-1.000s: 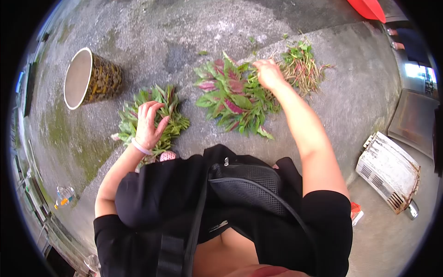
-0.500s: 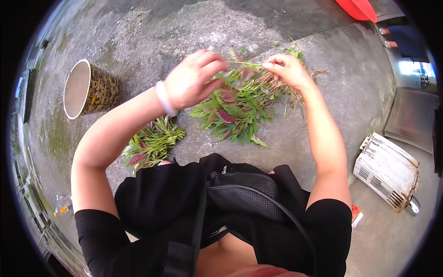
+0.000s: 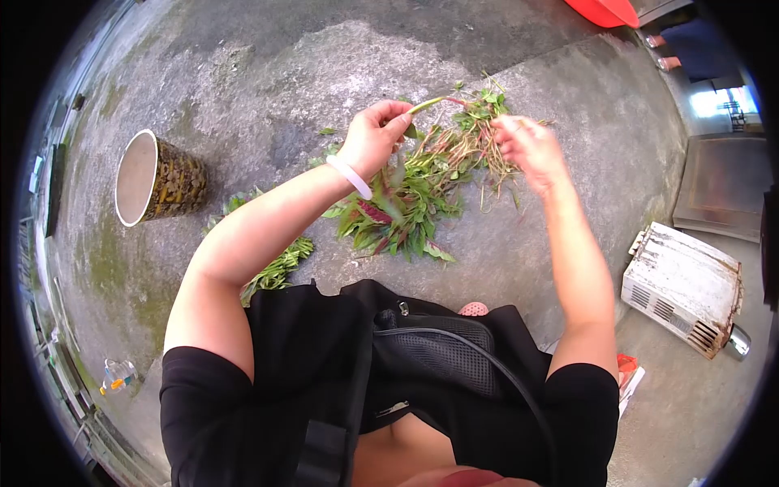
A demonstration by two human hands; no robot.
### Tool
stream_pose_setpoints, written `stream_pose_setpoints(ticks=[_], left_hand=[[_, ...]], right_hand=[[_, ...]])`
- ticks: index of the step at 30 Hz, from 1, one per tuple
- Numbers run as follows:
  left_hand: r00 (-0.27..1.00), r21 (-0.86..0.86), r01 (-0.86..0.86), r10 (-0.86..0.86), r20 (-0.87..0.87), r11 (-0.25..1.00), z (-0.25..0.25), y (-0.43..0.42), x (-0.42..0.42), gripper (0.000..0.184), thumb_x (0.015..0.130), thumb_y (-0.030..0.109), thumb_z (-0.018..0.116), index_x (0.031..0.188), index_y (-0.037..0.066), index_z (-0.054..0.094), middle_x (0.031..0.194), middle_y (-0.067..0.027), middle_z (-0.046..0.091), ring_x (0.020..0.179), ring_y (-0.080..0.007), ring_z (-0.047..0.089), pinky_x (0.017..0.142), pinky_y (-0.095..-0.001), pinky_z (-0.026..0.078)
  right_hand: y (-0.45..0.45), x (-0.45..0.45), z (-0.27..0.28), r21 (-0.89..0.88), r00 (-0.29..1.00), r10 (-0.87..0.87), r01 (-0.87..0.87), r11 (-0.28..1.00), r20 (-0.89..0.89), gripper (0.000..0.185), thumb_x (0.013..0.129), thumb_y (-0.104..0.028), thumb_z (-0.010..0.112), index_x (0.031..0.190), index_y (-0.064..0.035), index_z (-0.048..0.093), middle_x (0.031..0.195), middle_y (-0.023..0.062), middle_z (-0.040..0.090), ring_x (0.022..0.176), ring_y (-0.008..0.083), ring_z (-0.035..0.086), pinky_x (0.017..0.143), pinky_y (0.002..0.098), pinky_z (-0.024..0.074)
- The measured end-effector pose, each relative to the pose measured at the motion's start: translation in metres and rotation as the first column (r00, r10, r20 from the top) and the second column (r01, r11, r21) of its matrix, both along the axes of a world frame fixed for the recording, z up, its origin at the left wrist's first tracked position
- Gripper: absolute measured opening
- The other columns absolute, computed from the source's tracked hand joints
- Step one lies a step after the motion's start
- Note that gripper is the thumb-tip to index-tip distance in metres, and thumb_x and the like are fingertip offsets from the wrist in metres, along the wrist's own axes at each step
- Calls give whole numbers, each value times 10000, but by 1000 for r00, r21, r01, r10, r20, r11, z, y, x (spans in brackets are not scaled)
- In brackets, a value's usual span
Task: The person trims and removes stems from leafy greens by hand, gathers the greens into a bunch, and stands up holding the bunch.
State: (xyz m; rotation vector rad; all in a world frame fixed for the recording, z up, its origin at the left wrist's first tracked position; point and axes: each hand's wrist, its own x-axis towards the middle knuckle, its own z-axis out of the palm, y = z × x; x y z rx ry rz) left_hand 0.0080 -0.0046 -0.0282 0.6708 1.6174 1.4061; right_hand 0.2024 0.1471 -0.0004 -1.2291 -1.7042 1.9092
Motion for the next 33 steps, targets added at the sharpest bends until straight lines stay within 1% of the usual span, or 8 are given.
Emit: stream_pose_setpoints(ticks=[3,8,16,19,21,24,29,33], left_hand=[[992,94,111,-104,-76,989,1,1,9,175,868,107,565,1022,31,601,786,38,566,675,-19,461,581,-171,393],[841,88,382,-307,-446,920,-2,-8,17,203,866,186,586,1017,51,598,812,25,551,727,-52,450,645,-219,408],[864,120,442,-458,211,889,9,-14,7,228,911,247,507,940,41,600,728,45,534,641,-23,452,628,-183,422],[893,22,444,-445,69,896,11,-14,3,216,910,244,507,909,54,609,669,41,513,564,-31,428,568,-179,419],[888,-89,443,-450,-90,892,10,-13,-4,210,908,242,507,892,61,612,623,46,492,509,-33,399,517,-176,407],[891,-125,343,-365,-271,931,10,-8,-6,208,899,227,506,884,51,615,595,41,473,510,-48,422,489,-195,385],[930,-223,96,-168,-326,970,-12,13,-23,214,849,193,505,883,14,616,708,-60,571,748,-141,543,714,-301,439],[555,-315,287,-425,-715,905,-58,-7,-29,230,832,210,512,906,16,610,887,-163,605,801,-306,579,768,-391,449]], right_hand=[[-29,-10,-11,-446,978,-49,-47,894,-201,321,868,-301,568,1020,-18,576,731,11,562,608,85,500,567,218,433],[-36,-26,-20,-461,893,-164,-54,886,-419,182,885,-182,542,932,-13,591,694,-21,533,598,68,486,546,206,425],[-43,-39,-15,-362,887,-27,-160,918,-460,190,891,-161,522,955,4,592,723,-9,550,642,69,511,599,210,449],[-45,-40,-14,-250,906,60,-178,952,-419,185,892,-182,526,956,-15,574,736,-7,542,649,72,490,621,223,423],[-54,-42,-10,158,933,212,-171,972,-291,187,895,-165,526,912,7,598,779,9,579,692,84,527,646,235,445],[-67,-49,-3,775,935,353,-193,601,-41,206,894,-166,528,934,13,623,813,44,635,722,116,584,656,232,477],[-47,-48,-1,473,943,67,101,875,-327,193,903,-166,512,926,-1,610,799,23,615,717,74,553,663,209,465],[1,-39,-5,241,873,-255,376,895,-416,168,897,-164,526,939,-12,586,830,34,589,696,75,516,624,212,451]])
